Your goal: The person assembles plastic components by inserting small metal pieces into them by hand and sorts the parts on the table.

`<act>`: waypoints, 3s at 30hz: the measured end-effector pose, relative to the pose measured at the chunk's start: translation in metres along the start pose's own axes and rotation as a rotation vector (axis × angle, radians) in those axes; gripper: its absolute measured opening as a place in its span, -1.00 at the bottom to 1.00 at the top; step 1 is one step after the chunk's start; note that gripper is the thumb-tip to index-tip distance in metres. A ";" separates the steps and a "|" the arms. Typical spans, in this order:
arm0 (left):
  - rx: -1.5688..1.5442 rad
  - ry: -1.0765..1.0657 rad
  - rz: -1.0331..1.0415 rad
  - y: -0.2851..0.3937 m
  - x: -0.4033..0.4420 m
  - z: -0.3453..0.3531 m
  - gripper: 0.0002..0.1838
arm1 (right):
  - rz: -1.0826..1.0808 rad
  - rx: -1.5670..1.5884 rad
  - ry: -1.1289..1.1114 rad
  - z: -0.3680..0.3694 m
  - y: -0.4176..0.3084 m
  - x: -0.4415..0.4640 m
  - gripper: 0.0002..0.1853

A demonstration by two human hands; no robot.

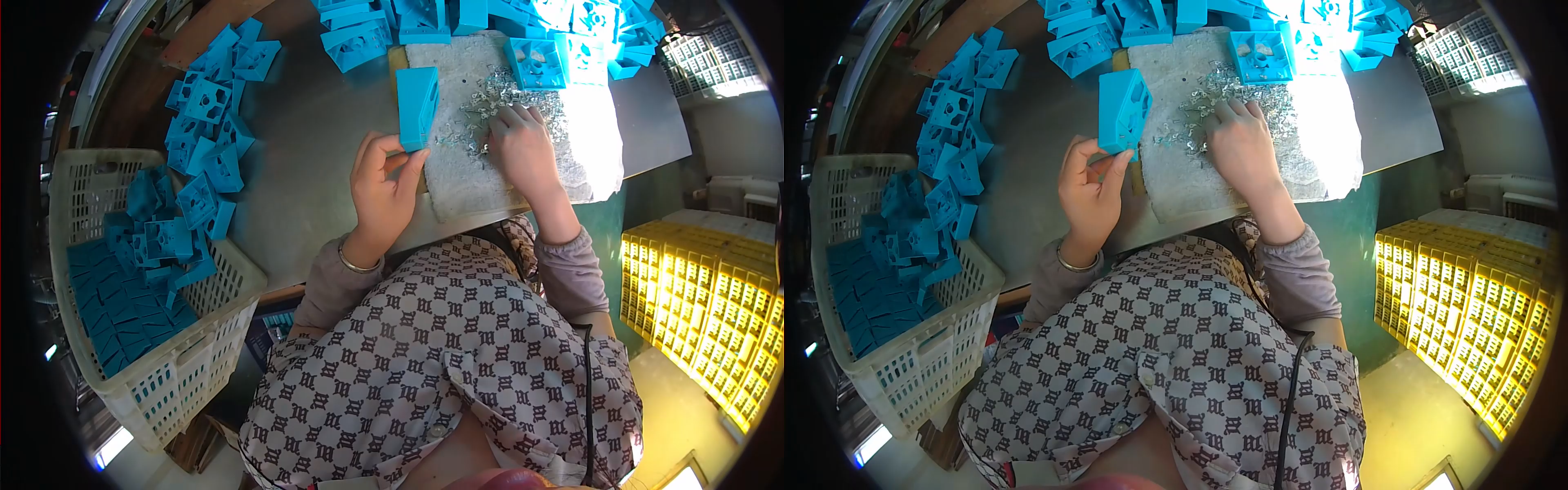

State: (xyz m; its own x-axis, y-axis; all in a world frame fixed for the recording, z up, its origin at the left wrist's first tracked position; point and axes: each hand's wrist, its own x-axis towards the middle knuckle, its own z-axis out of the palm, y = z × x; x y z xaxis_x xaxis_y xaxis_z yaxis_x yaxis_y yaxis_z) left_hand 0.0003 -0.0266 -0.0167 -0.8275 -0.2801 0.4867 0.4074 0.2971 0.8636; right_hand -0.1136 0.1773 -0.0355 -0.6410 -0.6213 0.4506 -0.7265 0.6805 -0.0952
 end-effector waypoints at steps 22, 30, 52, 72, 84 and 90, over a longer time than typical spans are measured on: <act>-0.245 -0.078 -0.155 0.020 -0.008 0.000 -0.79 | -0.012 0.723 0.186 -0.043 -0.058 -0.001 -0.89; -0.178 -0.092 -0.084 0.020 -0.009 0.001 -0.79 | -0.086 0.516 0.099 -0.039 -0.061 -0.004 -0.84; -0.177 -0.118 0.151 0.015 -0.010 0.007 -0.72 | -0.009 0.562 0.161 -0.051 -0.065 -0.007 -0.88; -0.214 -0.115 0.133 0.017 -0.012 0.007 -0.70 | 0.003 0.643 0.269 -0.046 -0.064 -0.012 -0.87; -0.232 -0.113 0.087 0.018 -0.015 0.008 -0.71 | 0.047 0.650 0.216 -0.050 -0.068 -0.011 -0.88; -0.207 -0.126 0.149 0.021 -0.013 0.010 -0.71 | 0.041 0.630 0.189 -0.046 -0.064 -0.015 -0.86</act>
State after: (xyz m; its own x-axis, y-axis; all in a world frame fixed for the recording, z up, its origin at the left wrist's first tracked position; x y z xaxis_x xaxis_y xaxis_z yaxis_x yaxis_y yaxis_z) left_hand 0.0153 -0.0080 -0.0062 -0.7887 -0.1273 0.6015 0.5879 0.1301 0.7984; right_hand -0.0467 0.1609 0.0044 -0.6587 -0.4819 0.5778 -0.7448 0.3090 -0.5914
